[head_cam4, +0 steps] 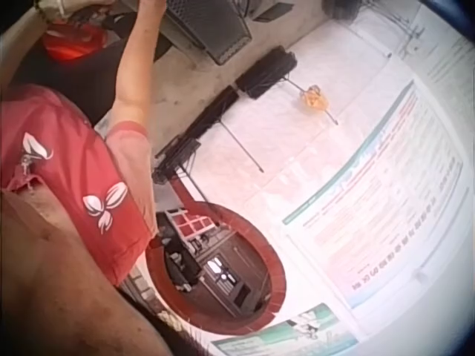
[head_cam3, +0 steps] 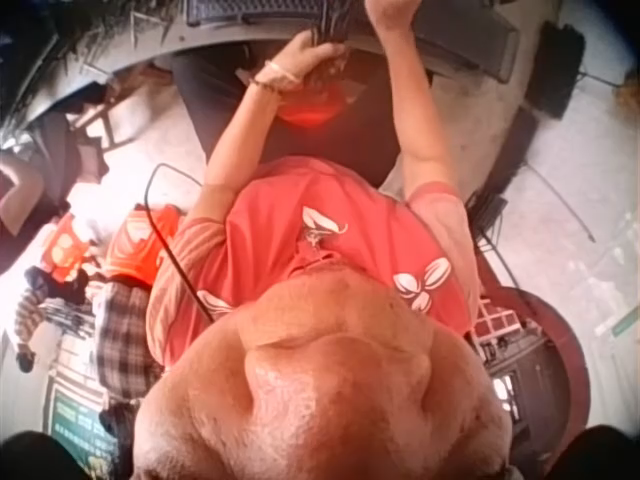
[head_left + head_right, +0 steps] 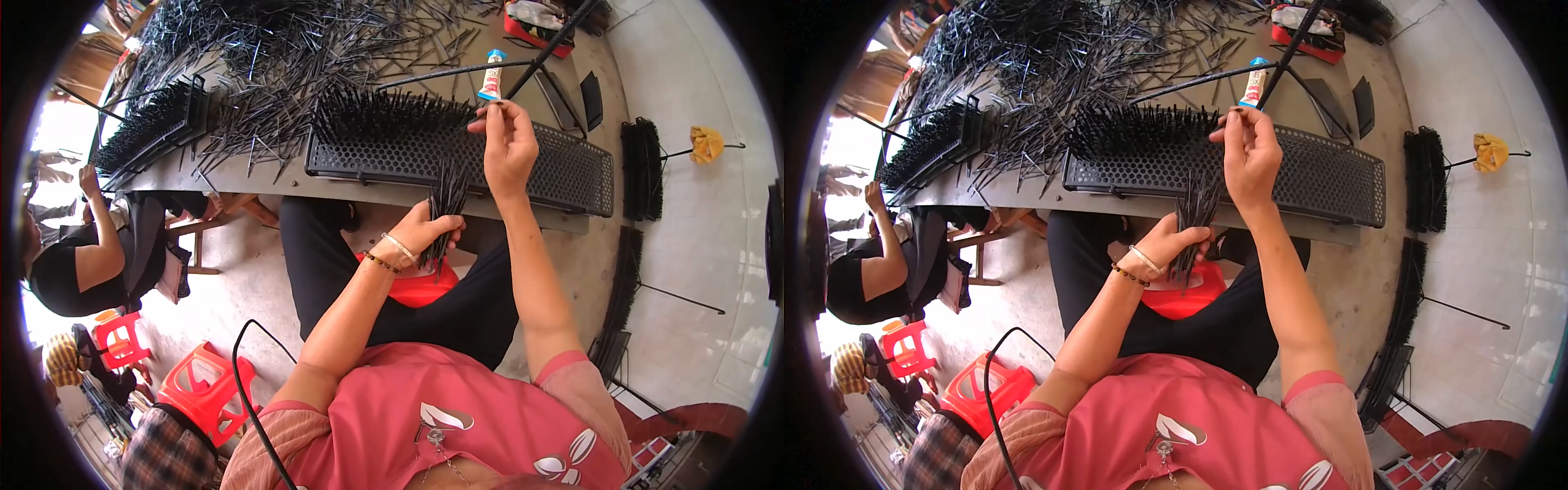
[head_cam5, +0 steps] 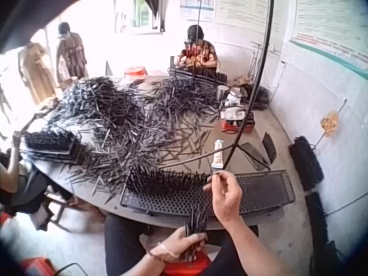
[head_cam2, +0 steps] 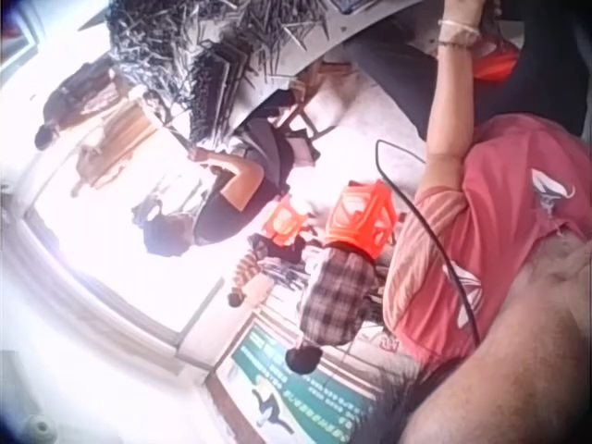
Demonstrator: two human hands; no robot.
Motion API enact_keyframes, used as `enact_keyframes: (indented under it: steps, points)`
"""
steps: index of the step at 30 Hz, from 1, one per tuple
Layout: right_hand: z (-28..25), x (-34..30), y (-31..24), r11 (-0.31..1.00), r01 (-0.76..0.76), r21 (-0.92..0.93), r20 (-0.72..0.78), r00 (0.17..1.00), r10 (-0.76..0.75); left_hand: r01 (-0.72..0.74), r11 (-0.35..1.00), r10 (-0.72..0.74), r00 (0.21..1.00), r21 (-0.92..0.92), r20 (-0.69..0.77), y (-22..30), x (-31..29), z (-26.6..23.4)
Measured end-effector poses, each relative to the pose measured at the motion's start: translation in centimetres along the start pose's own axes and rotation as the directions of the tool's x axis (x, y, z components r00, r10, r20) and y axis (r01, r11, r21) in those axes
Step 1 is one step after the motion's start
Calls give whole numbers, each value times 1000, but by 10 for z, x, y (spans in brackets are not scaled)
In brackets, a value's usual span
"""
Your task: Manually inserting black bristle bundles into a mounting plate grid.
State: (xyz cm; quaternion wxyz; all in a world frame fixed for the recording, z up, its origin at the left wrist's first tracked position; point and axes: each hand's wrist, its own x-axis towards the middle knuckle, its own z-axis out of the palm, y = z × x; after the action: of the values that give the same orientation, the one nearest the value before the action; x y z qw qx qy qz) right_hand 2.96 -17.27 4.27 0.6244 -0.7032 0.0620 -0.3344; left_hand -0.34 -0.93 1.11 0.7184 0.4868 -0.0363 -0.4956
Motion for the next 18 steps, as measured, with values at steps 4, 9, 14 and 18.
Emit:
enact_keyframes:
  steps: [4,9,14,18]
  points:
    - [1,13,26,991,80,-105,-16,996,-82,84,995,-85,996,-58,-31,-6,3,1]
    - [5,13,40,963,145,-227,11,989,-147,76,991,-80,996,-109,-31,-9,4,0]
    - [5,13,37,883,269,-385,77,963,-259,80,969,-85,996,-234,-11,-6,-3,2]
    - [3,16,34,862,312,-399,59,947,-315,68,963,-67,998,-259,13,-10,-3,0]
